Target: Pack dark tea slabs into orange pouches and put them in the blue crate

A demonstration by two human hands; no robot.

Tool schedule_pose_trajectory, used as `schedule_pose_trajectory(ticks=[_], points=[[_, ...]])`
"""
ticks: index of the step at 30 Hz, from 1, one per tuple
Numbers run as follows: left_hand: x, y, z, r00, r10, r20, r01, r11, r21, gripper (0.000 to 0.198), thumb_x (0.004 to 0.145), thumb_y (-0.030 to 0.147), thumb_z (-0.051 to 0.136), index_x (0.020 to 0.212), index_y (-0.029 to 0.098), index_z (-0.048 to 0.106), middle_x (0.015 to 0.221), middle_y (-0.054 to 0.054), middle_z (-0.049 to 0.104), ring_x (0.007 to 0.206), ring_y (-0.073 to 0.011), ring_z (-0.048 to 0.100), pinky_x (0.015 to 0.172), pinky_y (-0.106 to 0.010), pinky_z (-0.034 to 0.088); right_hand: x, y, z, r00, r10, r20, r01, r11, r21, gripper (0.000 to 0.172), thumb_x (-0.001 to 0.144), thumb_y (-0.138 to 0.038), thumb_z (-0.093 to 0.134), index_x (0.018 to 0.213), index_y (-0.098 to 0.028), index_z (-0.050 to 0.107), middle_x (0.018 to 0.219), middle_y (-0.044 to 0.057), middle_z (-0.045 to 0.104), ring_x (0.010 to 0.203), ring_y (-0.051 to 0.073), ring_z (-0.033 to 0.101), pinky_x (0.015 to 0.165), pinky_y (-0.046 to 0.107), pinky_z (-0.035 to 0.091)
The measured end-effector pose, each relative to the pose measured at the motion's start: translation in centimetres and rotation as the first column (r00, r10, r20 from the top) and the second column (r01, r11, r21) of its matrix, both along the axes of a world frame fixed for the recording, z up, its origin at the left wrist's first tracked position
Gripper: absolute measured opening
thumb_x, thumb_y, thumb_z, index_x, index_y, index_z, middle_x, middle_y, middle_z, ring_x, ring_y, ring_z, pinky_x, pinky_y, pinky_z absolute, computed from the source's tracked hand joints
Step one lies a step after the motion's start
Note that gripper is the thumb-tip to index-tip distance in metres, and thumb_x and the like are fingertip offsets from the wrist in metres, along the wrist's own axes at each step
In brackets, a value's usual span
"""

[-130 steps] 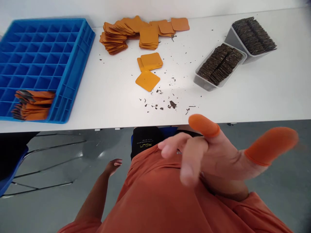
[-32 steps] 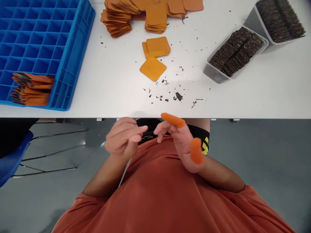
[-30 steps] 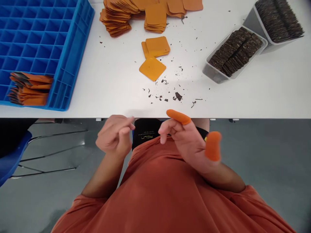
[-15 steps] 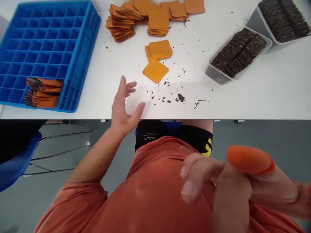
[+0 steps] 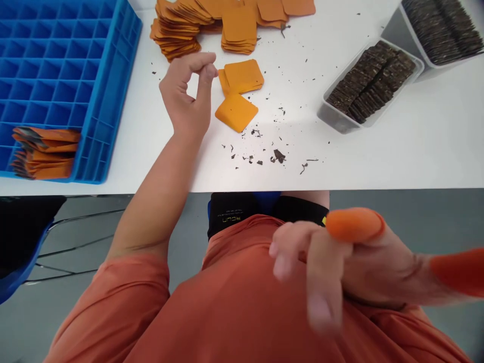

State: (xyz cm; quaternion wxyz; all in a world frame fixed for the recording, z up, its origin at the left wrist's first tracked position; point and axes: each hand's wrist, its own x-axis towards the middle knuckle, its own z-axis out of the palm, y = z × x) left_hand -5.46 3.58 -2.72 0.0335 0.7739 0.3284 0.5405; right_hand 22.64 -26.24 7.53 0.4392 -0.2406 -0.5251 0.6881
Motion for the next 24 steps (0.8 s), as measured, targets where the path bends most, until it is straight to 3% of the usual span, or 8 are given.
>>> schedule_pose_trajectory(ticks=[3,6,10,13,16,19,22,24], points=[[-1.1,0.9,-0.9,0.996,0.030,0.078,-0.023,0.996,-0.088,0.030,0.108,0.042,0.070,0.118,0.013,0.067,0.104,0.006,0.076,0.097,-0.0028,0.067,0.088,-0.023,0.055,-1.1,1.4,-0.8,0.996,-0.071,-0.057,0.067,0.996,-0.062,0.073,0.099,-0.087,0.026,0.152,-0.048,0.057,0.107,0.004,0.077,0.107,0.031,0.072,0.102,0.052,0.059],[-1.2,1.1,-0.6,0.984,0.028,0.177,-0.028,1.000,-0.006,0.028,0.109,0.039,0.067,0.122,0.014,0.067,0.105,0.008,0.077,0.094,-0.0001,0.069,0.082,-0.020,0.055,-1.4,3.0,-2.2,0.999,-0.054,-0.005,0.054,0.998,-0.027,0.073,0.104,-0.080,0.023,0.154,-0.040,0.058,0.127,0.005,0.074,0.118,0.029,0.070,0.111,0.051,0.056],[-0.4,-0.7,1.2,0.986,0.058,0.154,-0.072,0.994,0.083,0.034,0.110,0.045,0.062,0.123,0.015,0.071,0.101,0.007,0.078,0.095,-0.0007,0.071,0.089,-0.021,0.056,-0.8,5.9,-3.5,0.967,0.062,0.247,-0.076,0.996,0.046,0.053,0.111,-0.060,0.039,0.154,-0.036,0.058,0.134,0.006,0.072,0.124,0.025,0.068,0.112,0.047,0.056],[0.3,-2.3,2.6,0.988,0.081,0.133,-0.094,0.991,0.095,0.037,0.108,0.053,0.062,0.118,0.020,0.076,0.097,0.006,0.079,0.096,-0.0065,0.073,0.092,-0.029,0.059,-0.3,8.9,-3.3,0.903,0.008,0.430,-0.113,0.969,0.218,0.042,0.110,-0.051,0.051,0.145,-0.034,0.066,0.125,0.005,0.076,0.114,0.024,0.072,0.102,0.045,0.059],[0.6,-2.9,3.2,0.987,0.112,0.113,-0.118,0.992,0.046,0.043,0.108,0.060,0.059,0.115,0.022,0.077,0.098,0.006,0.078,0.096,-0.0093,0.074,0.092,-0.034,0.060,-0.4,12.6,-2.6,0.867,-0.182,0.464,-0.055,0.891,0.451,0.037,0.109,-0.052,0.053,0.135,-0.035,0.074,0.112,0.002,0.080,0.103,0.021,0.074,0.096,0.043,0.059],[0.6,-2.7,3.0,0.991,0.094,0.094,-0.099,0.994,0.052,0.047,0.105,0.065,0.058,0.112,0.022,0.077,0.095,0.005,0.078,0.092,-0.0073,0.072,0.092,-0.030,0.059,-1.1,16.2,-2.2,0.845,-0.270,0.461,-0.079,0.790,0.607,0.039,0.110,-0.055,0.048,0.130,-0.037,0.076,0.106,-0.001,0.081,0.093,0.018,0.075,0.094,0.045,0.057],[0.5,-2.8,2.7,0.989,0.115,0.093,-0.121,0.991,0.061,0.047,0.106,0.067,0.056,0.113,0.025,0.074,0.098,0.003,0.076,0.096,-0.0102,0.072,0.093,-0.033,0.060,-1.8,18.8,-2.3,0.803,-0.347,0.484,-0.143,0.677,0.722,0.037,0.109,-0.056,0.048,0.128,-0.038,0.075,0.107,-0.001,0.081,0.095,0.020,0.074,0.096,0.047,0.055],[0.5,-3.2,2.9,0.978,0.193,0.077,-0.194,0.981,0.017,0.048,0.107,0.070,0.052,0.117,0.026,0.071,0.107,0.000,0.075,0.107,-0.0155,0.073,0.099,-0.039,0.061,-2.2,19.7,-2.9,0.789,-0.438,0.431,-0.081,0.621,0.779,0.034,0.110,-0.052,0.049,0.132,-0.040,0.072,0.109,0.000,0.080,0.101,0.021,0.072,0.101,0.047,0.054]])
